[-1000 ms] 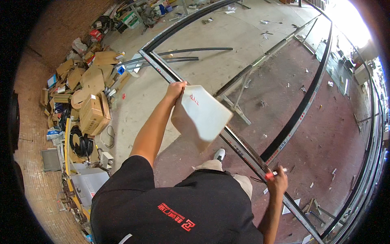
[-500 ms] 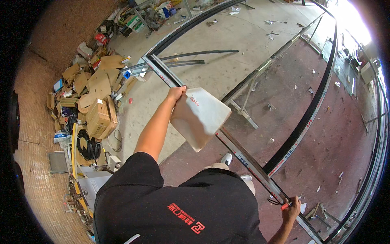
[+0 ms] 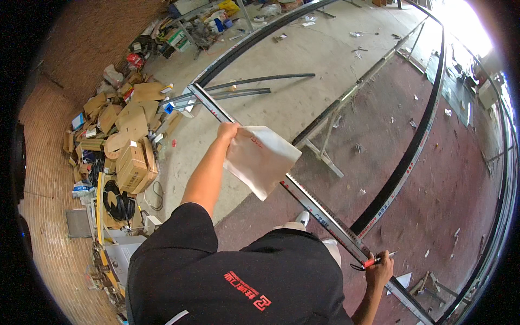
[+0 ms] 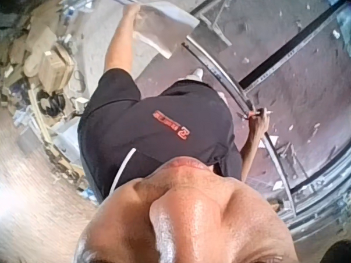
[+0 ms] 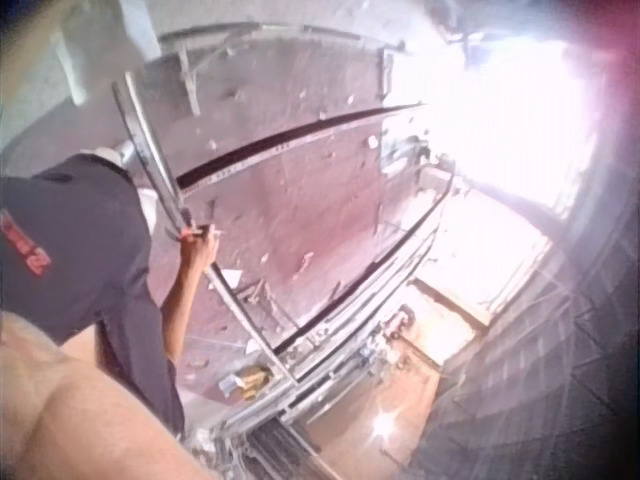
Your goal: The person uses a tape measure to measure the lengths of several metal frame profiles laid out on the floor. They then retrieve a red marker and a piece of paper, write down the measurements, and return to mark the metal profiles directly with the marker.
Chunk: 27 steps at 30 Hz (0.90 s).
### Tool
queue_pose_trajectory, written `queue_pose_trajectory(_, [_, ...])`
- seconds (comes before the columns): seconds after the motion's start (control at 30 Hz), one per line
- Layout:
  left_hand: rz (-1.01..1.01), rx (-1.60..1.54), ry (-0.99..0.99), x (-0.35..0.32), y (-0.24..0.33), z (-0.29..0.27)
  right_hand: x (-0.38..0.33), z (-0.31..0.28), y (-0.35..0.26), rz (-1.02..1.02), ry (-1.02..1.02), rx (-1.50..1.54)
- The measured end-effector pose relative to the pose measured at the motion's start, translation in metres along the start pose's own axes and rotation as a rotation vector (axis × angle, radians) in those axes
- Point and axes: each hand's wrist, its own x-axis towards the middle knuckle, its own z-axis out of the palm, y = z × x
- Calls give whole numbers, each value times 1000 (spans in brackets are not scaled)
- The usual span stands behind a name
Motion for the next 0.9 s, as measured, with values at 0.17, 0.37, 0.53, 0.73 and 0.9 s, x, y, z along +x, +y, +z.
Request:
queue_pose_trajectory(0.17, [-70,-23,-9,47,-35,20,15,3,-16,82,-23,103])
queue_pose_trajectory(0.37, [-54,-109,-124,86,-49,-12,1,20,3,82,35,-103])
queue_pose_trajectory(0.53, [-226,-384,-157,71,-61,-10,-16,3,2,134,-54,-181])
queue_pose_trajectory(0.73, [-246,-330,-158,71,-59,-16,-10,0,0,147,-95,-193])
queue_pose_trajectory(0.9, [-300,-328,-227,80,-59,-20,-4,3,3,166,-154,-169])
